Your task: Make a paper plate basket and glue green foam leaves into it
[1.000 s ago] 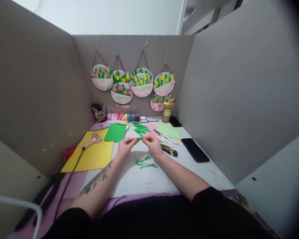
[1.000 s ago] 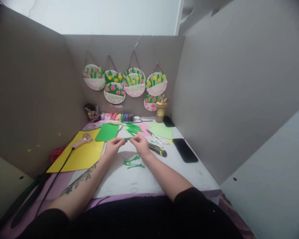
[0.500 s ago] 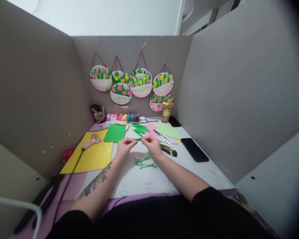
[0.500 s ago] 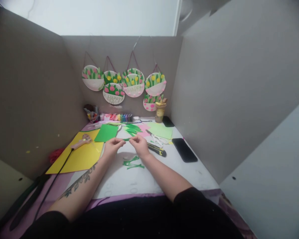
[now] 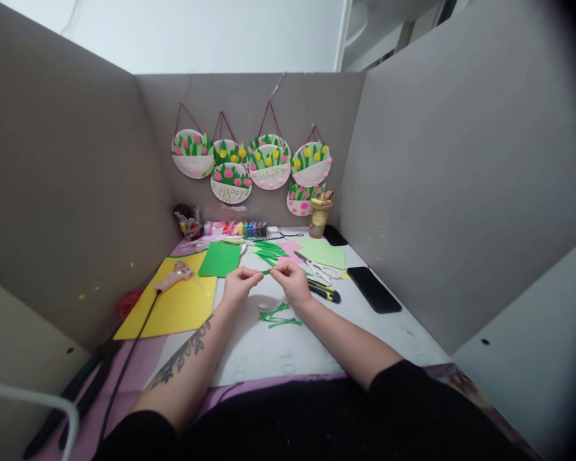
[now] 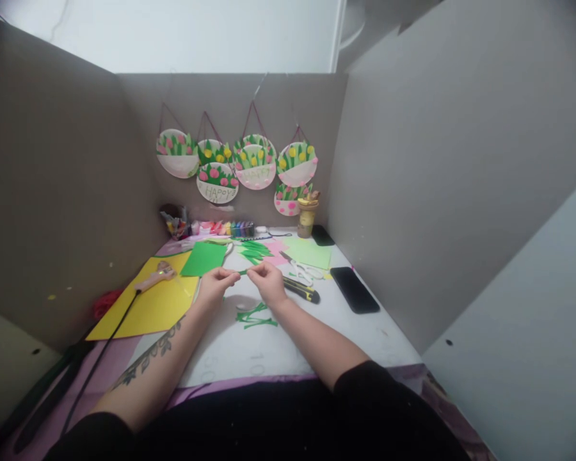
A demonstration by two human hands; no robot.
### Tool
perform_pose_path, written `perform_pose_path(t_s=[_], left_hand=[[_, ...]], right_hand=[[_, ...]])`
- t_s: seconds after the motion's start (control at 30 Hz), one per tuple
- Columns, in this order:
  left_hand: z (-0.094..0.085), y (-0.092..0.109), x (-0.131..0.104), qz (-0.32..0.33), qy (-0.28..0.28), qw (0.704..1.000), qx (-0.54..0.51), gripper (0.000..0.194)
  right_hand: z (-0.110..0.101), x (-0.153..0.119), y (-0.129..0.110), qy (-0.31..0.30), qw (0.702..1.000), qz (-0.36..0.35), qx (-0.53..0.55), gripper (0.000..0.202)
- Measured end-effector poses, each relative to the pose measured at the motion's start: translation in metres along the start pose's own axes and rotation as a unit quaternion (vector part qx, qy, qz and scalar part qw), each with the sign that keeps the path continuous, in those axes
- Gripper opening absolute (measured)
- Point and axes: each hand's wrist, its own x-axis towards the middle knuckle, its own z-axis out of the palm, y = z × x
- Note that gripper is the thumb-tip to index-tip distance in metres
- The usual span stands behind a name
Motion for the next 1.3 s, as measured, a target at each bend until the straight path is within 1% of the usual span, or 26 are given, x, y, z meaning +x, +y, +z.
perform_pose_path(t_s=[0.23, 0.4, 0.53, 0.63, 0.77, 0.8, 0.9, 0.93, 0.97, 1.0, 1.1, 1.13, 1.2, 1.3], left_hand=[[0.001, -0.004, 0.001, 0.005, 0.001, 1.000, -0.006, 0.026], [0.003, -0.008, 0.002, 0.014, -0.002, 1.000, -0.027, 0.030], [0.005, -0.008, 0.004, -0.013, -0.006, 0.997, -0.079, 0.041], [0.005, -0.008, 0.005, -0.021, -0.013, 0.995, -0.100, 0.048], [0.004, -0.010, 0.006, -0.018, -0.011, 0.995, -0.098, 0.047], [0.004, -0.011, 0.007, -0.018, -0.009, 0.995, -0.098, 0.047], [0.003, -0.012, 0.009, -0.019, 0.005, 0.994, -0.109, 0.046], [0.004, -0.012, 0.009, -0.019, 0.010, 0.993, -0.115, 0.045], [0.004, -0.012, 0.009, -0.018, 0.014, 0.992, -0.121, 0.045], [0.005, -0.013, 0.009, -0.017, 0.016, 0.992, -0.125, 0.045], [0.009, -0.012, 0.006, -0.016, 0.010, 0.991, -0.133, 0.045], [0.010, -0.012, 0.004, -0.019, 0.003, 0.991, -0.136, 0.045], [0.013, -0.011, 0.002, -0.028, -0.009, 0.990, -0.141, 0.046], [0.015, -0.012, 0.000, -0.039, -0.016, 0.990, -0.136, 0.048]], right_hand=[[0.000, -0.001, -0.001, 0.006, 1.000, -0.007, -0.008, 0.021], [0.003, 0.000, -0.002, 0.024, 1.000, -0.020, -0.005, 0.027], [0.004, 0.002, -0.002, 0.026, 0.999, -0.016, 0.031, 0.037], [0.001, 0.004, -0.003, 0.026, 0.999, -0.007, 0.037, 0.043], [-0.008, 0.010, -0.004, 0.022, 0.999, 0.000, 0.030, 0.043], [-0.010, 0.012, -0.004, 0.031, 0.999, -0.002, 0.034, 0.043], [-0.014, 0.016, -0.001, 0.084, 0.994, -0.008, 0.065, 0.044], [-0.013, 0.016, 0.001, 0.091, 0.993, -0.008, 0.075, 0.044], [-0.012, 0.015, 0.003, 0.083, 0.993, -0.006, 0.080, 0.044], [-0.009, 0.014, 0.004, 0.058, 0.995, -0.001, 0.078, 0.044], [0.001, 0.007, 0.009, -0.043, 0.998, 0.021, 0.049, 0.035], [0.004, 0.004, 0.010, -0.064, 0.997, 0.030, 0.042, 0.031], [0.009, 0.001, 0.010, -0.073, 0.996, 0.047, 0.038, 0.027], [0.009, -0.001, 0.011, -0.056, 0.996, 0.063, 0.038, 0.025]])
